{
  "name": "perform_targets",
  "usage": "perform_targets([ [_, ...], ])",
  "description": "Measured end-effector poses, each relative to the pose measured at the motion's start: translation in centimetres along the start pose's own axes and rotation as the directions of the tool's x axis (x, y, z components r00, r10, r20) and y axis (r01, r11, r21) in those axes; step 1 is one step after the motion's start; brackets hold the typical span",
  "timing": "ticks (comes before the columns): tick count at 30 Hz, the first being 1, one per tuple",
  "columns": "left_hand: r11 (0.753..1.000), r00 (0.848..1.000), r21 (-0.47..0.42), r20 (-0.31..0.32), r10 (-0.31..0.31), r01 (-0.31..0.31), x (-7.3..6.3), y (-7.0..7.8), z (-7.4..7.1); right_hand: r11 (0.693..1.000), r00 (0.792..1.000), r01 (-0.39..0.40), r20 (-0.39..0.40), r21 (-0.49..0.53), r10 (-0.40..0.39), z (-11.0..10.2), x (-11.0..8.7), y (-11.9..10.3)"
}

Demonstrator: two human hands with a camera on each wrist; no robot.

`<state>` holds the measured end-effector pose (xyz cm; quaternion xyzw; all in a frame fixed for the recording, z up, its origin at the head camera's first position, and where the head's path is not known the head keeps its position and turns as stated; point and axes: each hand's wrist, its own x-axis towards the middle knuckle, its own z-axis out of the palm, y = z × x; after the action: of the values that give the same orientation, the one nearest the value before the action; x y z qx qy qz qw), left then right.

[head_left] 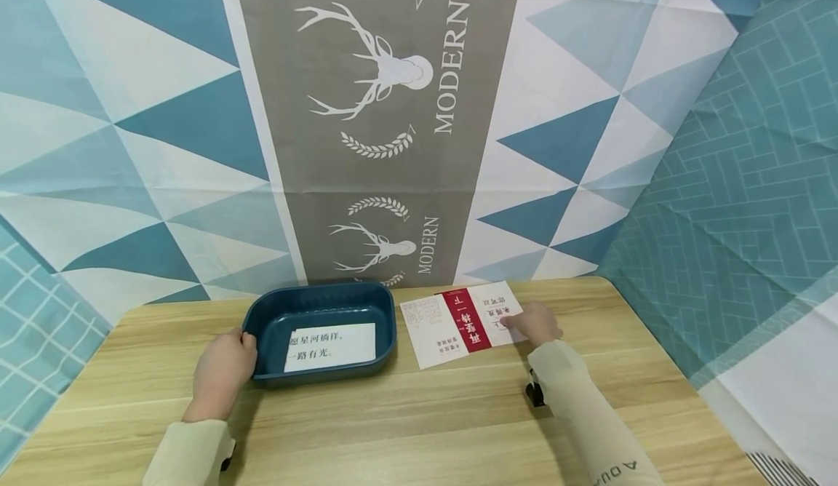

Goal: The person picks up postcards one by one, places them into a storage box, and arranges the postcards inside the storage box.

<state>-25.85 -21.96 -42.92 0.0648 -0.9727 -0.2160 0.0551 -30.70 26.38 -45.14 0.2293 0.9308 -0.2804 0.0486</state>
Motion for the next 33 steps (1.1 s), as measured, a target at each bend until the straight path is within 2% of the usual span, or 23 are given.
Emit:
perform_targets([
  [4, 1.000, 1.000, -0.001, -0.002, 0.001, -0.001, 0.0, 0.0, 0.0, 1.000, 1.000, -0.017, -0.012, 0.016, 0.017, 0.0, -0.1, -0.1],
  [7, 1.000, 1.000, -0.002, 0.001, 0.000, 0.000, -0.1, 0.1, -0.1, 0.998, 1.000, -0.006, -0.006, 0.067, 0.006, -0.1, -0.3, 0.0],
  [12, 1.000, 1.000, 0.001, 0.009, 0.004, -0.004, -0.2, 0.2, -0.1, 0.986, 0.998, 0.058, 0.000, 0.158, -0.059, -0.2, -0.1, 0.4],
  [16, 1.000, 1.000, -0.002, 0.018, 0.001, -0.001, -0.3, 0.1, -0.1, 0.976, 0.995, 0.100, -0.028, 0.193, -0.097, -0.2, 0.4, 1.0],
  [23, 1.000, 1.000, -0.009, 0.018, 0.001, -0.001, -0.3, 0.0, -0.2, 0.959, 0.992, 0.098, -0.099, 0.267, -0.073, -0.8, 0.9, 1.6],
  [29, 1.000, 1.000, -0.009, 0.026, 0.001, -0.001, -0.3, 0.0, -0.2, 0.949, 0.994, 0.069, -0.099, 0.308, -0.040, -1.5, 1.1, 1.7],
  [33, 1.000, 1.000, -0.009, 0.026, 0.003, -0.003, -0.3, 0.1, -0.3, 0.945, 0.995, 0.083, -0.083, 0.317, -0.060, -2.1, 1.0, 1.8],
])
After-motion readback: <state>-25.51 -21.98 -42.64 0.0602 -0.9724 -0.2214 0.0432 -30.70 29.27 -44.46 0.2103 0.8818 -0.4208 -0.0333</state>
